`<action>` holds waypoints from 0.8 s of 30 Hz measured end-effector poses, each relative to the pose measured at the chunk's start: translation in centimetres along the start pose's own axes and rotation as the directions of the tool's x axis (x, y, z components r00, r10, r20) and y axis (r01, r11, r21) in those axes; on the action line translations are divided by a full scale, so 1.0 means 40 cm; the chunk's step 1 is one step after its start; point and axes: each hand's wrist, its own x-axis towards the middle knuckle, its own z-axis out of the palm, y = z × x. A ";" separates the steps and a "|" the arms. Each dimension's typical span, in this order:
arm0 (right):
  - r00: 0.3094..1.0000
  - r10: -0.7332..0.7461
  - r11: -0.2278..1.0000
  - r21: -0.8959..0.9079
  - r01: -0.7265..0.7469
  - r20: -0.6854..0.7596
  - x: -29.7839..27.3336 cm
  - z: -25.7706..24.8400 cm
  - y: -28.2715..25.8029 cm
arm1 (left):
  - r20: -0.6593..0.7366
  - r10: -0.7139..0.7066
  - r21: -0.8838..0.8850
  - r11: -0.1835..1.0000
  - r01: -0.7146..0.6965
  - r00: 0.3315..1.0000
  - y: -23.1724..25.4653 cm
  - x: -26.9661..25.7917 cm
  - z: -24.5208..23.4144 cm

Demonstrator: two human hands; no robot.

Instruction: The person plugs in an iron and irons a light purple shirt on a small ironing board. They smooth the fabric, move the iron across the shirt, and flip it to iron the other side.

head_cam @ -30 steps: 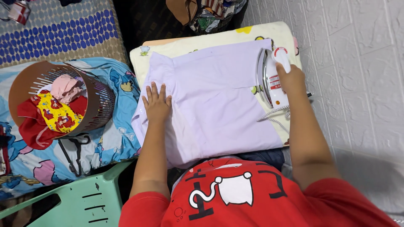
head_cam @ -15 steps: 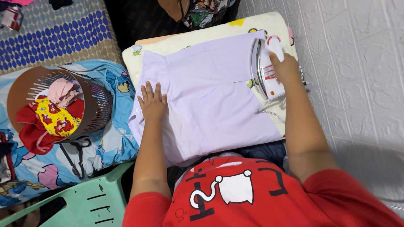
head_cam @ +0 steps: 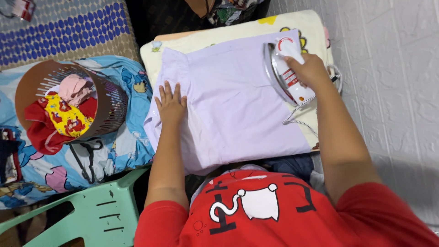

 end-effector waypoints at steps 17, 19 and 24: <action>0.984 -0.133 0.934 -0.346 0.085 -0.118 0.051 0.088 -0.084 | -0.106 -0.171 0.053 0.983 0.177 0.980 0.103 0.060 0.020; 0.966 -0.134 0.951 -0.301 0.063 -0.221 0.056 0.034 -0.004 | -0.320 0.018 0.101 0.995 0.015 0.947 0.185 0.091 0.085; 0.942 -0.023 0.974 -0.218 -0.054 -0.335 0.090 -0.062 0.114 | -0.023 0.593 0.028 0.805 -0.593 0.805 0.543 0.142 0.223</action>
